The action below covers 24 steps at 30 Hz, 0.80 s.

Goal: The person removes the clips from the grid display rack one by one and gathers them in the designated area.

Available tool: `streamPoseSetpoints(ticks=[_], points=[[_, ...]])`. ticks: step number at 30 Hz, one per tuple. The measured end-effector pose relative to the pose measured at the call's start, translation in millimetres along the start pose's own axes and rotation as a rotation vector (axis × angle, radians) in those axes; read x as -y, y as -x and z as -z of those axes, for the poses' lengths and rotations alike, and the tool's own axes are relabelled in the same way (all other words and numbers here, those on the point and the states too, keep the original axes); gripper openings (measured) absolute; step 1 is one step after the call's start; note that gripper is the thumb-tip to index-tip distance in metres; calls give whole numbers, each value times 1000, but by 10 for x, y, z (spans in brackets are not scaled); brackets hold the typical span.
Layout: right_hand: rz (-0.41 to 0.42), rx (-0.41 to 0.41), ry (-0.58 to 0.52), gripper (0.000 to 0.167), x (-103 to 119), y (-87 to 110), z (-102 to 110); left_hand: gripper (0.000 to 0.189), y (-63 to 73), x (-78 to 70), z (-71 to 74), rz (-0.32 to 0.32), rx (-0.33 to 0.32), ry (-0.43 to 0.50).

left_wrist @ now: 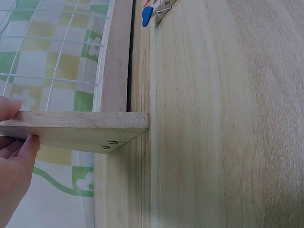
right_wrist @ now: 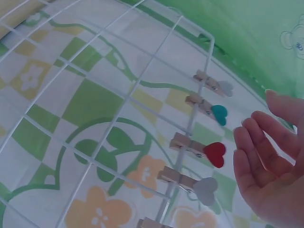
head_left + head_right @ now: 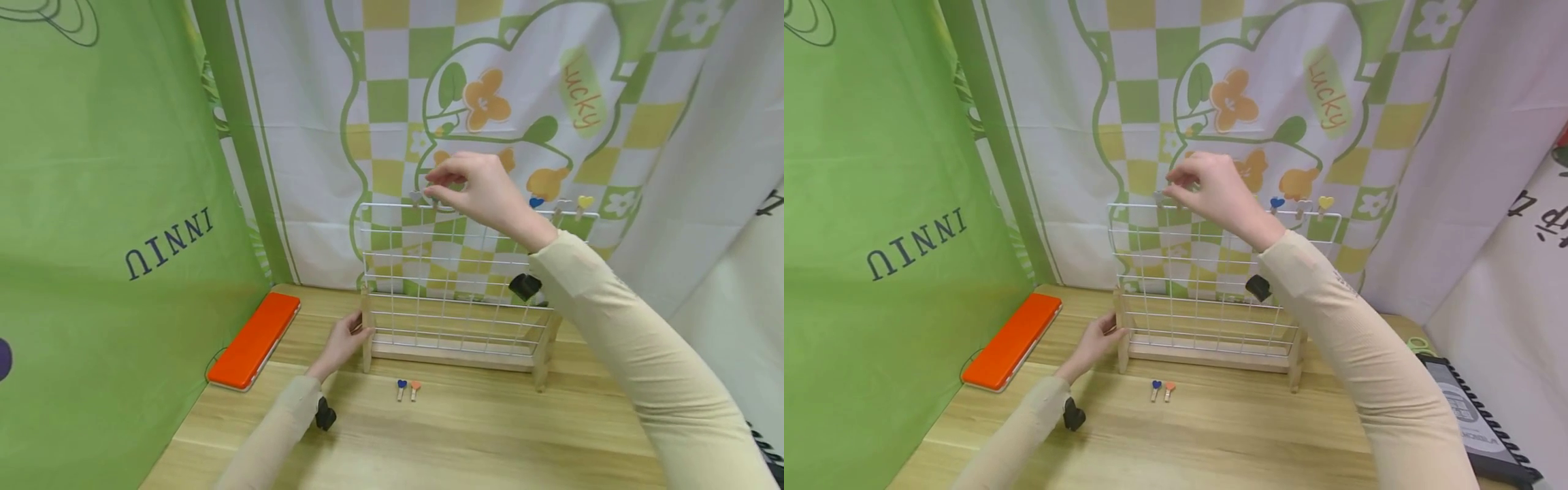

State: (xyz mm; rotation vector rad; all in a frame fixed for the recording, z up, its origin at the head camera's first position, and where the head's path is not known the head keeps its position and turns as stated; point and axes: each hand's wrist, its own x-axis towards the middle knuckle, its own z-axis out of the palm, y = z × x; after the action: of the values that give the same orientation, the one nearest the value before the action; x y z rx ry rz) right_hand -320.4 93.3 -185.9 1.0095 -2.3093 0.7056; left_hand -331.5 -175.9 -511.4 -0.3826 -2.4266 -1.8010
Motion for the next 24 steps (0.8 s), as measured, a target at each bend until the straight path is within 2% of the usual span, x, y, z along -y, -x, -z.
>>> streamPoseSetpoints(ticks=[2,6,11,17,24], points=[[-28,36,0,22,-38,-57,-31,54,15,-57,-4,4,0,3],[-86,120,-7,24,-74,-143,-88,53,5,-61,-28,6,-14,10],[-99,182,-17,21,-73,-203,-151,54,-9,-33,-27,10,-24,12],[-92,159,-3,17,-85,-217,-192,55,-7,-54,-23,0,-16,11],[-85,89,31,14,-82,-207,-229,55,-8,-35,-35,-7,-5,6]])
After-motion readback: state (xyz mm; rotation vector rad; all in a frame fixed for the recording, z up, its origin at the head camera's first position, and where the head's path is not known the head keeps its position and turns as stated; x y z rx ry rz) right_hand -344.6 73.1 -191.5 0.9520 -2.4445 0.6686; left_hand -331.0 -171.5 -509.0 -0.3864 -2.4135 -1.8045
